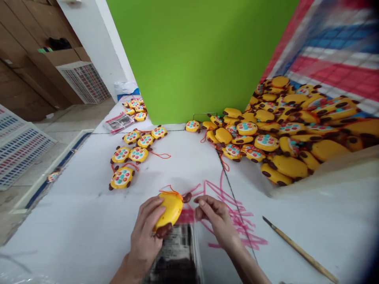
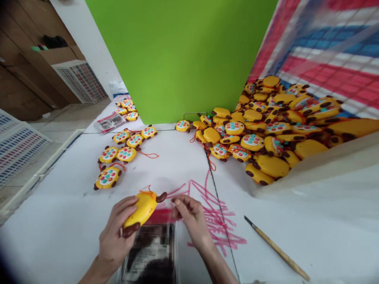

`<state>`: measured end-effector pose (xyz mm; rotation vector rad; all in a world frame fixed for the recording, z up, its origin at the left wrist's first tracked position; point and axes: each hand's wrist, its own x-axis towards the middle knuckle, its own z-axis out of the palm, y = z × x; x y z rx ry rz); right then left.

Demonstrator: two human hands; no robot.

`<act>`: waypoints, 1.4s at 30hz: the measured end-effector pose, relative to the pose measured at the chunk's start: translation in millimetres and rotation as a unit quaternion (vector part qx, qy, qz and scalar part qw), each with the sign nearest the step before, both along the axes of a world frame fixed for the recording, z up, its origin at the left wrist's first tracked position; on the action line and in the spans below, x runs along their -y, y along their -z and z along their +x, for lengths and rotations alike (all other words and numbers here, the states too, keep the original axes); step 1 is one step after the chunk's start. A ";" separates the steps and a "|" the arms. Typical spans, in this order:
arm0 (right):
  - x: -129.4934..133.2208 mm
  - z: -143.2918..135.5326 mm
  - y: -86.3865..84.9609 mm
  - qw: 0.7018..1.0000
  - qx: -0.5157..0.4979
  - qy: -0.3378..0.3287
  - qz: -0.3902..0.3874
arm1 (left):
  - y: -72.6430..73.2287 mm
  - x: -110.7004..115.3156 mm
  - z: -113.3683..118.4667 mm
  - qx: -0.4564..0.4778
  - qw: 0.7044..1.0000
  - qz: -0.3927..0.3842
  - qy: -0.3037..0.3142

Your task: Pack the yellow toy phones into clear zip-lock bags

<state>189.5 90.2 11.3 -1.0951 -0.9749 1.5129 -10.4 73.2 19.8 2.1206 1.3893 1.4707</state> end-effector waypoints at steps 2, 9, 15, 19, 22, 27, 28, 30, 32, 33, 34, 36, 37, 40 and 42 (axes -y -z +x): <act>3.2 -2.4 4.6 0.999 -0.028 -0.024 -0.033 | -1.5 2.5 -4.3 -0.097 0.990 0.103 0.023; 5.6 -20.7 8.2 0.995 -0.091 -0.014 -0.036 | 13.5 12.4 -14.3 -0.171 0.981 0.091 0.034; 7.2 -15.4 5.3 0.998 -0.052 -0.026 -0.001 | 22.5 10.0 -15.7 -0.103 0.993 0.049 -0.032; 10.1 -17.6 3.1 0.999 -0.024 -0.030 -0.009 | 29.4 13.7 -18.8 -0.085 0.996 0.013 -0.024; 5.9 -20.1 -0.4 0.999 0.006 -0.033 0.001 | 27.5 13.7 -18.3 -0.028 0.998 -0.054 0.023; -13.0 -14.4 -10.7 0.987 0.131 0.045 0.076 | 17.2 9.3 -10.3 0.275 0.864 -0.421 -0.015; -16.2 -12.5 -12.3 0.981 0.163 0.057 0.092 | 16.4 9.3 -9.1 0.322 0.832 -0.452 -0.015; -20.1 -10.3 -14.1 0.969 0.214 0.042 0.112 | 16.2 10.4 -7.2 0.375 0.798 -0.471 -0.002; -21.3 -11.3 -14.2 0.965 0.234 -0.005 0.118 | 16.6 12.8 -5.4 0.396 0.787 -0.474 0.014; -21.4 -12.9 -13.9 0.965 0.232 -0.031 0.119 | 16.7 14.1 -4.2 0.401 0.782 -0.476 0.021; -21.5 -15.0 -13.7 0.965 0.227 -0.056 0.119 | 16.6 15.2 -3.1 0.407 0.778 -0.478 0.024; -22.5 -19.6 -13.8 0.963 0.220 -0.098 0.121 | 16.0 16.6 -1.1 0.413 0.772 -0.483 0.015; -23.7 -21.6 -14.3 0.960 0.224 -0.113 0.123 | 15.4 16.7 -0.8 0.412 0.771 -0.486 0.003; -29.1 -25.8 -17.5 0.947 0.256 -0.140 0.131 | 12.4 14.4 -4.1 0.420 0.766 -0.486 -0.024; -33.2 -27.5 -19.8 0.941 0.272 -0.150 0.136 | 9.7 12.9 -9.9 0.442 0.766 -0.467 -0.012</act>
